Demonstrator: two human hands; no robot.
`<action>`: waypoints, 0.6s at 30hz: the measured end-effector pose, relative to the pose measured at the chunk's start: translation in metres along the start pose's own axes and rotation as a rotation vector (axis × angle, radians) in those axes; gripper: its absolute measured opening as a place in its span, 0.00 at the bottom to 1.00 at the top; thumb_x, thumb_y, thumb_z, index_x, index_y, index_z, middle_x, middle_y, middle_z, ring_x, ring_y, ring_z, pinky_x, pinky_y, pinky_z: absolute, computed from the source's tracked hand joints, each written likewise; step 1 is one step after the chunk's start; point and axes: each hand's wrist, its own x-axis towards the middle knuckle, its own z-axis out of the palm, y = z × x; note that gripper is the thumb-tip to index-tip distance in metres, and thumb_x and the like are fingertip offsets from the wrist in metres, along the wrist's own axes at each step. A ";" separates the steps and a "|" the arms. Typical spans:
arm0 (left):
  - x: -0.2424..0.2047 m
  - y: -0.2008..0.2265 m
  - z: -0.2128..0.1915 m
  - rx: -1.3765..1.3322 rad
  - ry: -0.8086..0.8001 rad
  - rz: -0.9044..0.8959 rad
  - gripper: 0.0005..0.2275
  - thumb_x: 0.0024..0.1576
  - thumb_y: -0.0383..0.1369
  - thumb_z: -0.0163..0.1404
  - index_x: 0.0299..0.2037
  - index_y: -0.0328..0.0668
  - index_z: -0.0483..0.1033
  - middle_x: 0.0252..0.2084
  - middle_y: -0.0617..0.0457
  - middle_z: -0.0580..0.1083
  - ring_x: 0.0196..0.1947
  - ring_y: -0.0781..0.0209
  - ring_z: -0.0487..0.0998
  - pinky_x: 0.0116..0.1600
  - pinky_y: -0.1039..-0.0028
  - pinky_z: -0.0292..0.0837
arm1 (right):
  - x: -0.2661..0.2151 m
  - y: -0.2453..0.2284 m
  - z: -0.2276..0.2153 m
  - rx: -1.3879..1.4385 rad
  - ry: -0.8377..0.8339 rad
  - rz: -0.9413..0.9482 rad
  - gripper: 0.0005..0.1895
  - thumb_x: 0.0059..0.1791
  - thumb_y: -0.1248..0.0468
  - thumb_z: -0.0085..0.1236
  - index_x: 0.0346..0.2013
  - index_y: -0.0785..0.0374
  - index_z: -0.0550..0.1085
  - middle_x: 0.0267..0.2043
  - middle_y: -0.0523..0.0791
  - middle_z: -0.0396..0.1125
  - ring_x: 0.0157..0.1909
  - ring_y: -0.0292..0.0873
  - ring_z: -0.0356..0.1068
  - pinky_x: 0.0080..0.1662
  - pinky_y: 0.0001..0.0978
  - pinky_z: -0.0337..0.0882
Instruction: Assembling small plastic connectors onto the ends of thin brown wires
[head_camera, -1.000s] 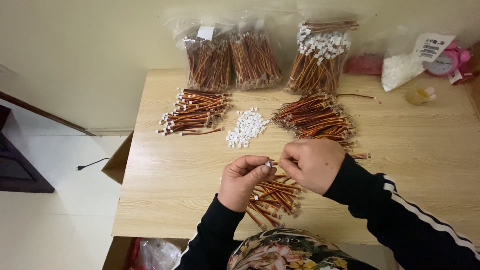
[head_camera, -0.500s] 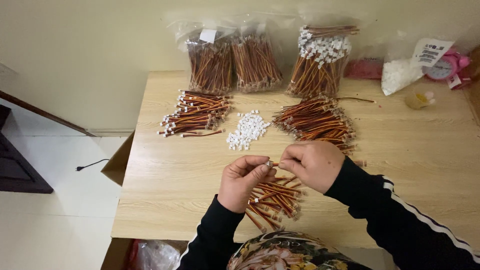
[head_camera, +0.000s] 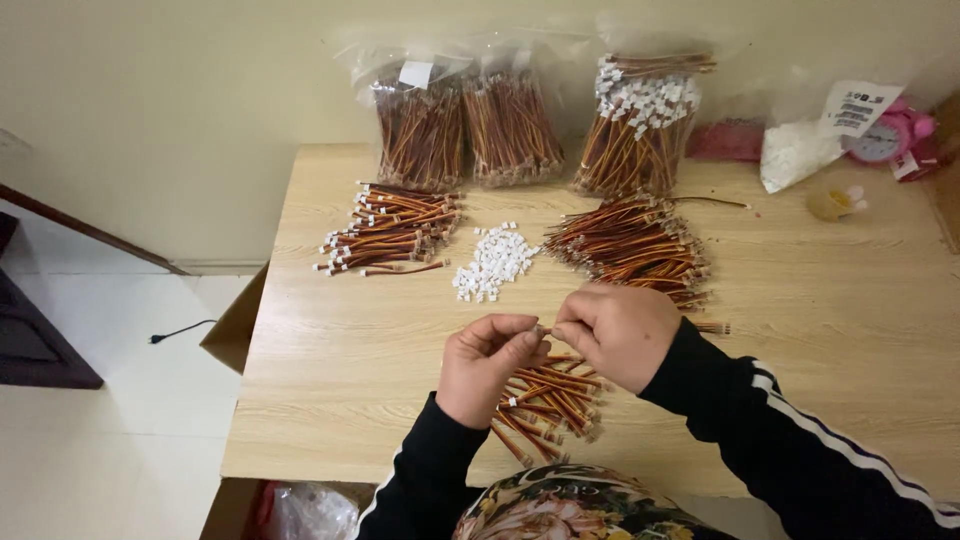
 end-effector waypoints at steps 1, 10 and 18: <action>-0.001 0.000 0.000 0.007 0.006 -0.010 0.09 0.51 0.20 0.56 0.41 0.23 0.77 0.33 0.36 0.78 0.32 0.51 0.81 0.40 0.61 0.82 | 0.000 0.000 0.001 0.043 -0.019 -0.001 0.09 0.46 0.54 0.53 0.25 0.53 0.73 0.25 0.45 0.69 0.35 0.52 0.73 0.37 0.41 0.71; 0.001 -0.002 -0.001 -0.029 -0.017 -0.005 0.09 0.53 0.20 0.55 0.42 0.24 0.77 0.35 0.36 0.78 0.35 0.51 0.81 0.42 0.60 0.82 | 0.005 0.008 0.002 0.171 -0.091 0.193 0.09 0.44 0.53 0.57 0.28 0.53 0.77 0.27 0.46 0.73 0.38 0.51 0.75 0.39 0.40 0.71; -0.002 0.009 0.007 -0.100 -0.015 -0.056 0.09 0.55 0.23 0.53 0.43 0.24 0.75 0.35 0.36 0.78 0.33 0.48 0.82 0.40 0.60 0.82 | 0.004 -0.004 -0.003 0.064 -0.027 0.095 0.06 0.43 0.53 0.58 0.27 0.48 0.76 0.26 0.41 0.73 0.36 0.47 0.75 0.39 0.36 0.72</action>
